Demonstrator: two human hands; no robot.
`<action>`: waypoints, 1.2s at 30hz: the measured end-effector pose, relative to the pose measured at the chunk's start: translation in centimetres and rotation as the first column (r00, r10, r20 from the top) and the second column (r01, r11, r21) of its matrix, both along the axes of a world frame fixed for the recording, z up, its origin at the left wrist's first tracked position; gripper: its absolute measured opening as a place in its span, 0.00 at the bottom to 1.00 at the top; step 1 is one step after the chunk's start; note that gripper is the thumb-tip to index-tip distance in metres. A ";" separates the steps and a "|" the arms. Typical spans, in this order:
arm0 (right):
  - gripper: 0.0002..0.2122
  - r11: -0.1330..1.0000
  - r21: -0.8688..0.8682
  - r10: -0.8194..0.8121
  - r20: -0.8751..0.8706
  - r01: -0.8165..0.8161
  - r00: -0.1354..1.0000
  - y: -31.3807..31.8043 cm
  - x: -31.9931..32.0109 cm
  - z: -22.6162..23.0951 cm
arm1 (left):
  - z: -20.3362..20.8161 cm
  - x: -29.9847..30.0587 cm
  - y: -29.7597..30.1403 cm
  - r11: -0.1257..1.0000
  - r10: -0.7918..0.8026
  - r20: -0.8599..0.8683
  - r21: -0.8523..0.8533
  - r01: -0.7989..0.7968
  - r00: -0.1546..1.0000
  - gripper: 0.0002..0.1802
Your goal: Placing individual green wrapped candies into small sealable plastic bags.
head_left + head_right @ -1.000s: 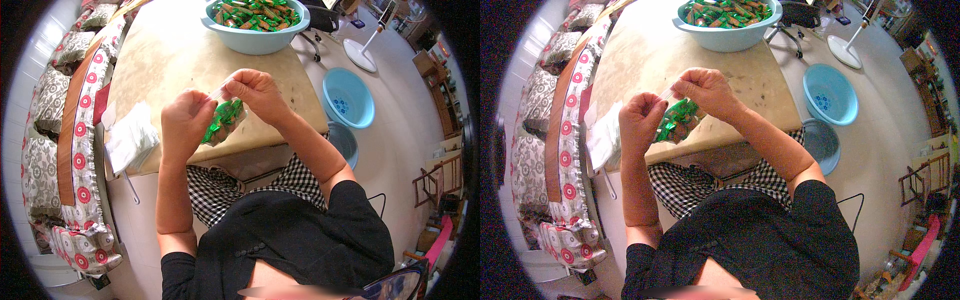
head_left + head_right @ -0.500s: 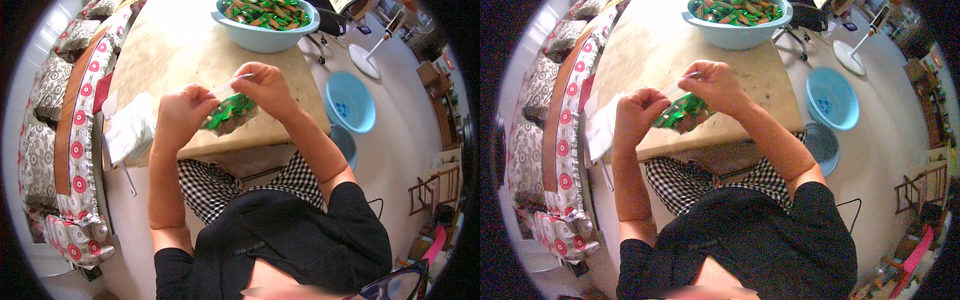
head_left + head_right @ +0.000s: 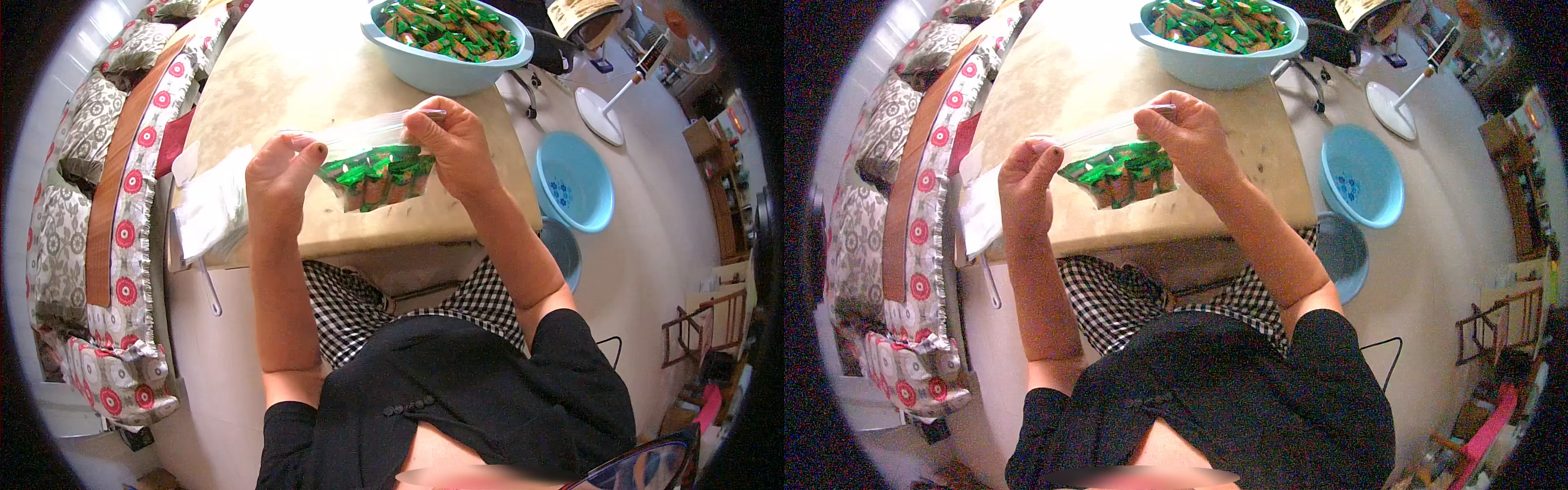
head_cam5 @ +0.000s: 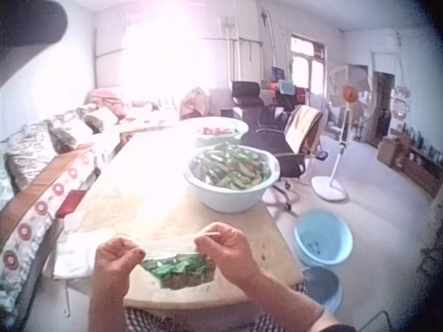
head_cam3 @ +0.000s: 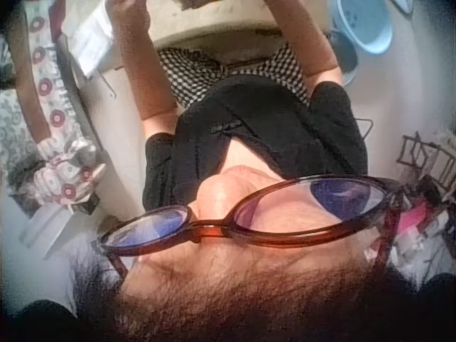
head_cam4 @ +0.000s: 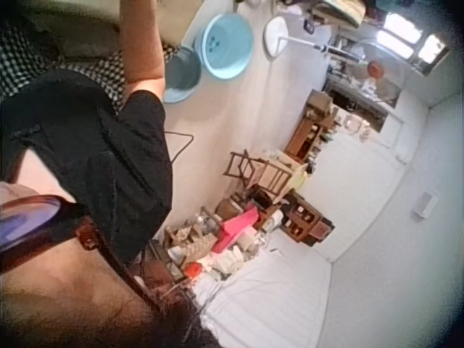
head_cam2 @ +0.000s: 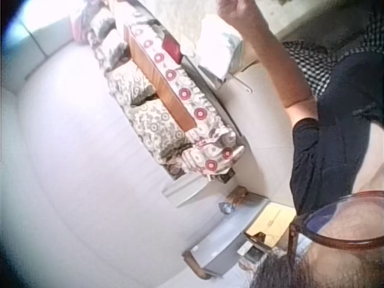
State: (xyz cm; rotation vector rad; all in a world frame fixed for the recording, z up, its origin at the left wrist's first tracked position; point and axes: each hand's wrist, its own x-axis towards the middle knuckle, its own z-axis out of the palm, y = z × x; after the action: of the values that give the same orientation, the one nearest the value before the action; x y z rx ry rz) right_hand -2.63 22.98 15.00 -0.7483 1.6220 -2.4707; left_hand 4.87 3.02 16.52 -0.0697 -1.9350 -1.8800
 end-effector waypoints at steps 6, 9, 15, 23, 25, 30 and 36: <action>0.07 0.994 0.086 0.065 -0.022 -0.063 0.998 1.0 -0.7 0.8 | -0.7 0.2 0.7 0.970 0.003 -0.113 0.240 0.024 0.994 0.02; 0.13 0.860 0.400 -0.071 -0.520 0.316 0.851 0.2 0.0 3.4 | 0.8 0.5 2.4 0.972 0.051 -0.040 0.230 -0.040 0.998 0.02; 0.12 0.682 0.696 0.270 -0.525 0.225 0.807 -2.0 -0.1 5.2 | 0.8 0.8 2.4 0.993 0.116 0.025 0.020 -0.116 0.993 0.02; 0.06 0.657 0.753 0.346 -0.271 -0.026 0.898 -0.1 -1.2 5.6 | 0.4 0.7 2.0 0.991 0.021 0.009 0.131 -0.022 1.000 0.03; 0.06 0.658 0.753 0.350 -0.265 -0.034 0.898 0.5 -1.5 5.5 | -0.4 0.4 1.6 0.989 -0.034 -0.056 0.141 0.042 0.998 0.03; 0.08 0.620 0.784 0.318 -0.286 0.030 0.904 2.5 -2.0 5.2 | 0.3 0.6 2.0 0.968 -0.060 0.018 0.244 0.054 0.998 0.04; 0.09 0.588 0.802 0.266 -0.313 0.104 0.912 4.1 -2.1 4.2 | -0.2 0.6 2.1 0.970 -0.057 0.041 0.239 0.045 0.998 0.04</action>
State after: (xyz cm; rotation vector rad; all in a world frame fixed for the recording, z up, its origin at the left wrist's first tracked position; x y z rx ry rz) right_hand -4.69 27.07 19.17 -1.1437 2.4663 -1.2257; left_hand 5.46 5.10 16.32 -0.0019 -1.7375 -2.1514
